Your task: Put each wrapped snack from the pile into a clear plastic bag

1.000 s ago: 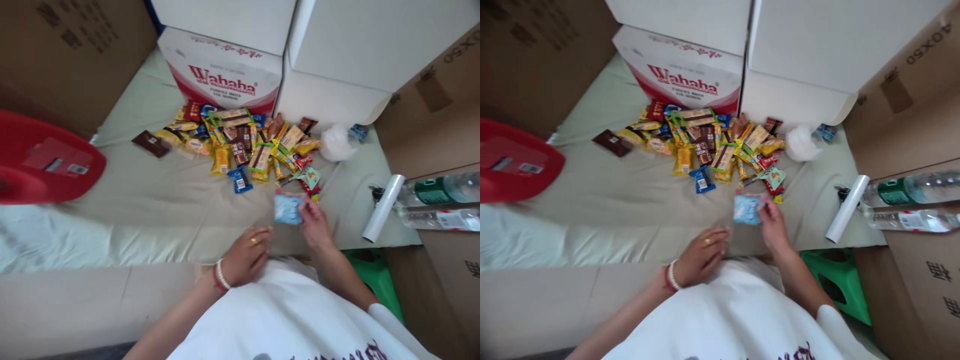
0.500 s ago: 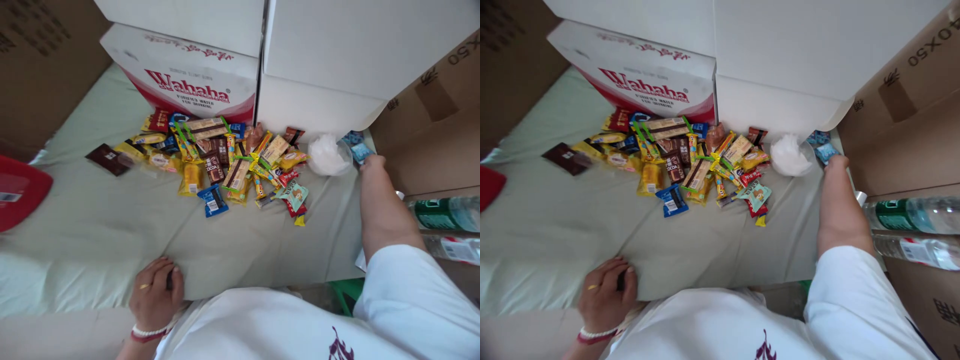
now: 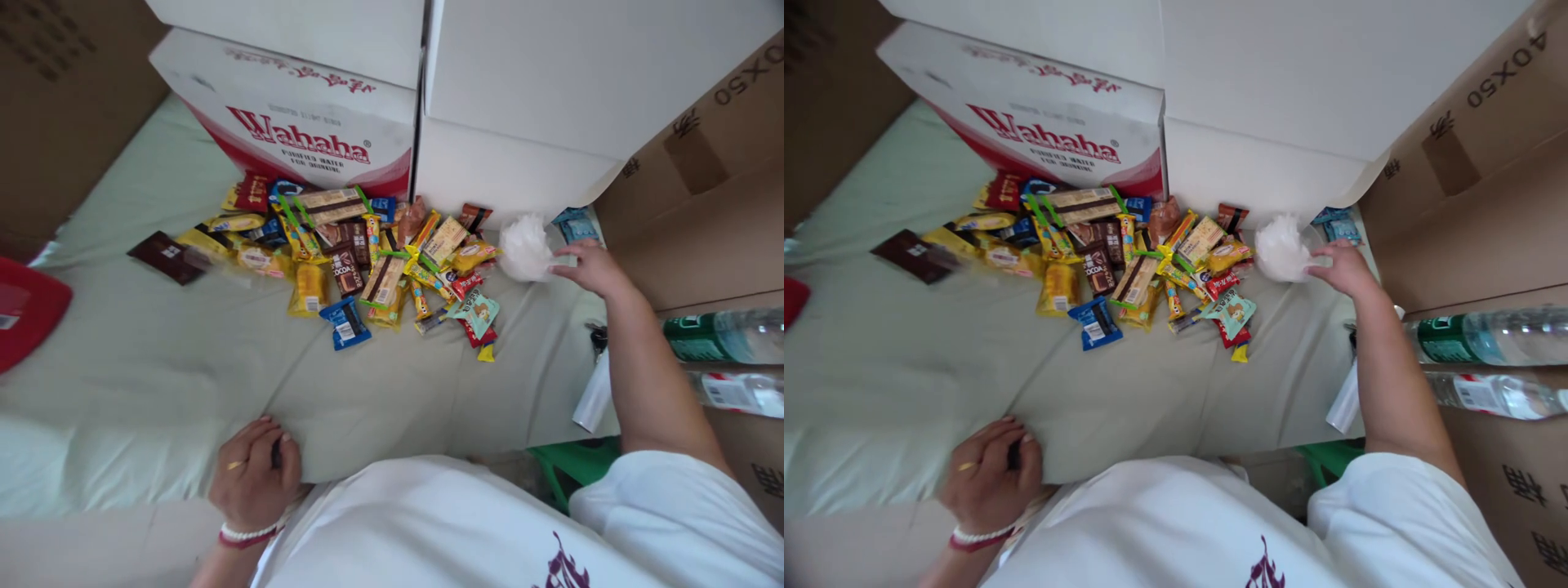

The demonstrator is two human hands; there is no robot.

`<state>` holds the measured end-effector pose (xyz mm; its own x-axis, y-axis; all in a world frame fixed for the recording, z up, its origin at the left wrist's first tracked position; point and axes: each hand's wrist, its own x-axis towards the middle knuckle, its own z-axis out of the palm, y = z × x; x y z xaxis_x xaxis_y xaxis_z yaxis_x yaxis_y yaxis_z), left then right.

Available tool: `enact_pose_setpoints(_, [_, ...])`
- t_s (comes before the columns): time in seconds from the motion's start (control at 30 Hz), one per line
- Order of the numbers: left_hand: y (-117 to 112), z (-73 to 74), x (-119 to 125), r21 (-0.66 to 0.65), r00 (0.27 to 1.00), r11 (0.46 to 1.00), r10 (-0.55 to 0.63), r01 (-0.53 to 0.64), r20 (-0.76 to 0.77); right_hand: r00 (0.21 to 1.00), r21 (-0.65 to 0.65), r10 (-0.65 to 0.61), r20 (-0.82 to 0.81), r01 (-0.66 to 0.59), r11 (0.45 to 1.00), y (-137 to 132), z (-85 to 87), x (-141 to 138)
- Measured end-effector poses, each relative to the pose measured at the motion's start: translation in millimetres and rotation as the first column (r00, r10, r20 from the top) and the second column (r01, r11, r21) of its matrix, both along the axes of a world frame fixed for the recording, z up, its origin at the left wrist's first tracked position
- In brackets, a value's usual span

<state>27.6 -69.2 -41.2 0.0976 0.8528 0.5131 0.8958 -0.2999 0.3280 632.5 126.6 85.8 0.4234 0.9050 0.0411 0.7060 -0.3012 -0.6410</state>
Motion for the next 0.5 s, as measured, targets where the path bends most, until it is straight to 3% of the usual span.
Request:
enact_pose_setpoints(0.13, [1, -3.6, -2, -0.003, 0.999, 1.000, -0.004, 0.004, 0.040, 0.997, -0.037, -0.048, 0.057, 0.050, 0.998, -10, 8.8, -29])
enact_pose_setpoints(0.23, [-1, -4.1, -2, -0.007, 0.996, 1.000, -0.020, 0.021, 0.086, 0.994, -0.012, -0.103, 0.045, 0.103, 0.995, -28, 37.9, -42])
enact_pose_setpoints(0.3, [-4, 0.6, -2, -0.040, 0.989, 0.998, -0.044, 0.050, 0.140, 0.981, -0.042, -0.145, -0.127, 0.141, 0.989, -51, 61.7, -49])
enact_pose_setpoints(0.37, [-6, 10.4, -4, -0.099, 0.971, 0.994, -0.028, 0.053, 0.237, 0.902, -0.112, -0.160, -0.402, 0.124, 0.986, -79, 78.0, -55])
enact_pose_setpoints(0.43, [-2, 23.1, -7, -0.171, 0.939, 0.985, 0.040, 0.020, 0.342, 0.817, -0.145, -0.133, -0.561, 0.061, 0.988, -106, 78.9, -62])
enact_pose_setpoints(0.5, [15, 35.1, -15, -0.213, 0.913, 0.976, 0.118, -0.035, 0.390, 0.831, -0.210, -0.116, -0.545, -0.001, 0.978, -130, 63.5, -71])
